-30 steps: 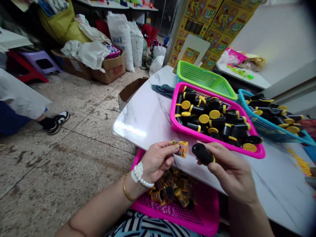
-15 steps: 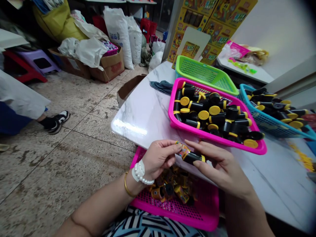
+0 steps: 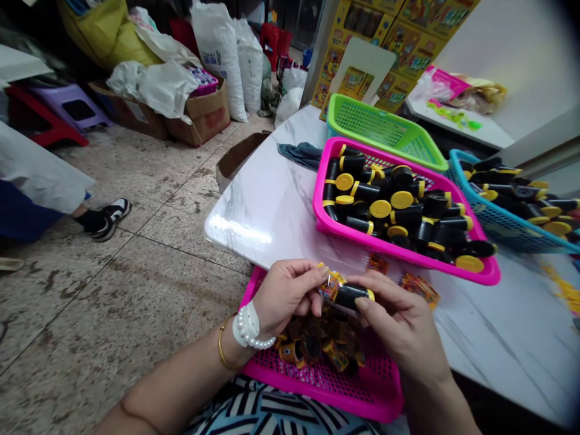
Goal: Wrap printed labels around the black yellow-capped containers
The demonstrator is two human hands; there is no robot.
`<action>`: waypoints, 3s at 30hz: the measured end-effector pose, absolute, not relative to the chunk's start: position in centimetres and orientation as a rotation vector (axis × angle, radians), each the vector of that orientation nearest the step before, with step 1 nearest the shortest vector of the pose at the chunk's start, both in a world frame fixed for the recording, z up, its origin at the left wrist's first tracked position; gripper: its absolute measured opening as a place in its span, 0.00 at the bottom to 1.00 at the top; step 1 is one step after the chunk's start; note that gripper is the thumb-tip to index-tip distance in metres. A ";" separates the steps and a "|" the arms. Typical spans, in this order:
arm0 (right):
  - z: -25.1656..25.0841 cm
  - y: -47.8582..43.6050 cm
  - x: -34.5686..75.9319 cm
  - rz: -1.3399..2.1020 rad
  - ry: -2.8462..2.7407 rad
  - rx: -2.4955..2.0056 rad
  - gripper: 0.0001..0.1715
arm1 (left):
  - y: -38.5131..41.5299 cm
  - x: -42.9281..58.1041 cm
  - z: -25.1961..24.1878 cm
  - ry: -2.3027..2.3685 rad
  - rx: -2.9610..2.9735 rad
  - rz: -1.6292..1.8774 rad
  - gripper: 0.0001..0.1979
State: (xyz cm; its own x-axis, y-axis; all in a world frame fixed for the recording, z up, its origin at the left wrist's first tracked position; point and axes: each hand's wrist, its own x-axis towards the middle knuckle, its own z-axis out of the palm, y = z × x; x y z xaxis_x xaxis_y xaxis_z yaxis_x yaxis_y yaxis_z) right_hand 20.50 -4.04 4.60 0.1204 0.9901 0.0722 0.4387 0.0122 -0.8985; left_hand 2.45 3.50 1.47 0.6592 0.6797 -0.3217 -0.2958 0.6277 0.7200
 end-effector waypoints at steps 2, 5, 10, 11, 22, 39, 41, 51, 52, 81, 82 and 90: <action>4.8 -4.3 20.6 0.649 -1.517 -1.580 0.10 | 3.1 2.5 1.4 0.602 0.649 0.582 0.16; 4.6 -4.7 21.1 0.428 -1.551 -1.642 0.08 | 2.5 2.7 1.3 0.589 0.581 0.591 0.16; 3.7 -5.8 22.3 0.508 -1.413 -1.646 0.09 | 2.1 3.3 1.0 0.571 0.477 0.592 0.15; 3.6 -5.9 22.5 0.616 -1.326 -1.592 0.09 | 2.1 3.4 1.0 0.569 0.444 0.600 0.13; 2.2 -5.9 21.4 0.991 -0.868 -1.333 0.18 | 2.7 4.7 1.4 0.523 0.266 0.615 0.10; 3.8 -5.5 21.8 0.430 -1.561 -1.661 0.11 | 1.7 4.0 0.8 0.646 0.696 0.602 0.16; 3.4 -5.7 21.7 0.396 -1.541 -1.654 0.11 | 1.3 3.7 0.9 0.721 0.780 0.644 0.16; 3.8 -6.0 21.9 0.578 -1.634 -1.437 0.16 | 3.5 1.7 1.9 0.545 1.224 0.627 0.21; 3.7 -5.9 21.9 0.575 -1.661 -1.429 0.19 | 3.7 1.7 1.8 0.498 1.186 0.561 0.18; -1.1 -7.9 25.8 -0.071 -1.509 -1.623 0.30 | 10.0 12.4 0.6 0.253 1.405 0.054 0.18; -0.8 -7.7 25.7 -0.079 -1.543 -1.626 0.30 | 10.0 12.3 0.6 0.250 1.421 0.061 0.16; -0.2 -6.0 25.6 -0.077 -1.560 -1.559 0.23 | 9.8 12.3 2.0 0.487 1.425 -0.055 0.26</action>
State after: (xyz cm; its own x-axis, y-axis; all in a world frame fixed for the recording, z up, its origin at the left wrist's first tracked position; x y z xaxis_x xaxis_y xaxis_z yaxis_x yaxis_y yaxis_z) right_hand 25.56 -6.00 -0.25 0.2012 0.7679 0.6081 0.8240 0.2030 -0.5290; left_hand 12.31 9.75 1.98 0.9008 0.2500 -0.3551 0.3228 0.1616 0.9326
